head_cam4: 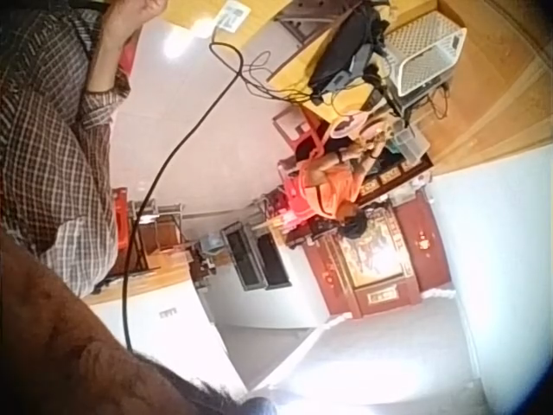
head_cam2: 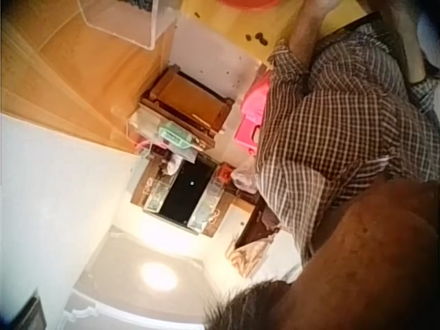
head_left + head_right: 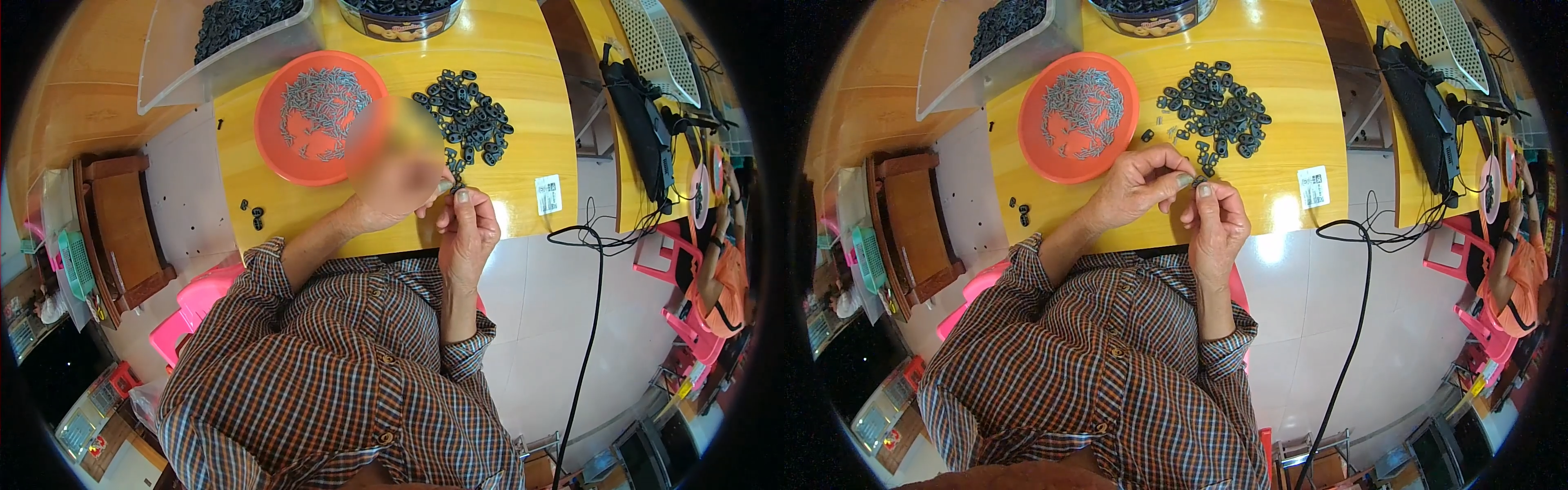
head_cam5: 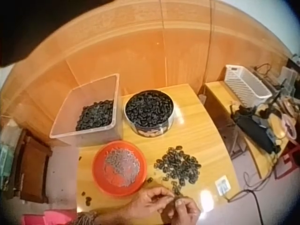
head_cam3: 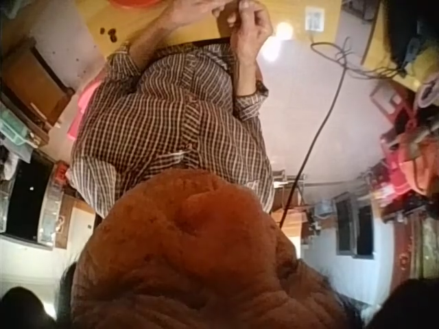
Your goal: Manual assembly of small black plastic components by hand at a workbench.
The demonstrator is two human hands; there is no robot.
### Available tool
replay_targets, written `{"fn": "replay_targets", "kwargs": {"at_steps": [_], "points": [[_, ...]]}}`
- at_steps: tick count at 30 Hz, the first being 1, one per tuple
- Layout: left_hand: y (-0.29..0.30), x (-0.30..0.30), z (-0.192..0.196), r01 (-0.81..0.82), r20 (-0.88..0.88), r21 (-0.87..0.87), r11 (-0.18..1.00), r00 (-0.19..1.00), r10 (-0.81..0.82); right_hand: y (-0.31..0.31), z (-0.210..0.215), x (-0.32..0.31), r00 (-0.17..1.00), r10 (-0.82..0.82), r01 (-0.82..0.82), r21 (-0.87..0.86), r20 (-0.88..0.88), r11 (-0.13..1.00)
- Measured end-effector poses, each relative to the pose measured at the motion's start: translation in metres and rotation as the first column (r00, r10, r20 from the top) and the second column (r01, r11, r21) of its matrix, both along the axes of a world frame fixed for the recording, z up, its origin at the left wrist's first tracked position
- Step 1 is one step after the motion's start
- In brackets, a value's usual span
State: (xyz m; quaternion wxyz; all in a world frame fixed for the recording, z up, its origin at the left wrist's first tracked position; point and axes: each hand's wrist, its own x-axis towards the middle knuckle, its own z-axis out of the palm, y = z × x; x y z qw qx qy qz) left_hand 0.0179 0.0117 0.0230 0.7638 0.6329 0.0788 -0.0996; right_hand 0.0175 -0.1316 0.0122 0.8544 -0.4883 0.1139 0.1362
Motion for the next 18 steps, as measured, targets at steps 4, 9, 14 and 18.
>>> {"fn": "replay_targets", "kwargs": {"at_steps": [4, 9, 14, 18], "points": [[0.001, -0.001, -0.002, 0.003, 0.02, -0.001, 1.0, 1.0, -0.003, 0.001, 0.002, 0.0, 1.0, 0.01, -0.01, -0.006, -0.004, 1.0], [0.003, -0.001, -0.004, 0.008, 0.039, -0.019, 1.0, 0.999, -0.008, 0.001, -0.003, 0.0, 0.998, 0.014, -0.01, -0.06, 0.061, 0.998], [0.005, -0.001, -0.002, -0.012, 0.086, 0.057, 0.998, 0.996, 0.007, 0.004, 0.004, -0.001, 0.99, 0.016, 0.014, -0.217, 0.138, 0.976], [0.006, -0.002, -0.001, -0.008, 0.083, 0.075, 0.997, 0.997, 0.002, 0.008, 0.009, -0.003, 0.978, 0.012, 0.066, -0.361, 0.209, 0.93]]}}
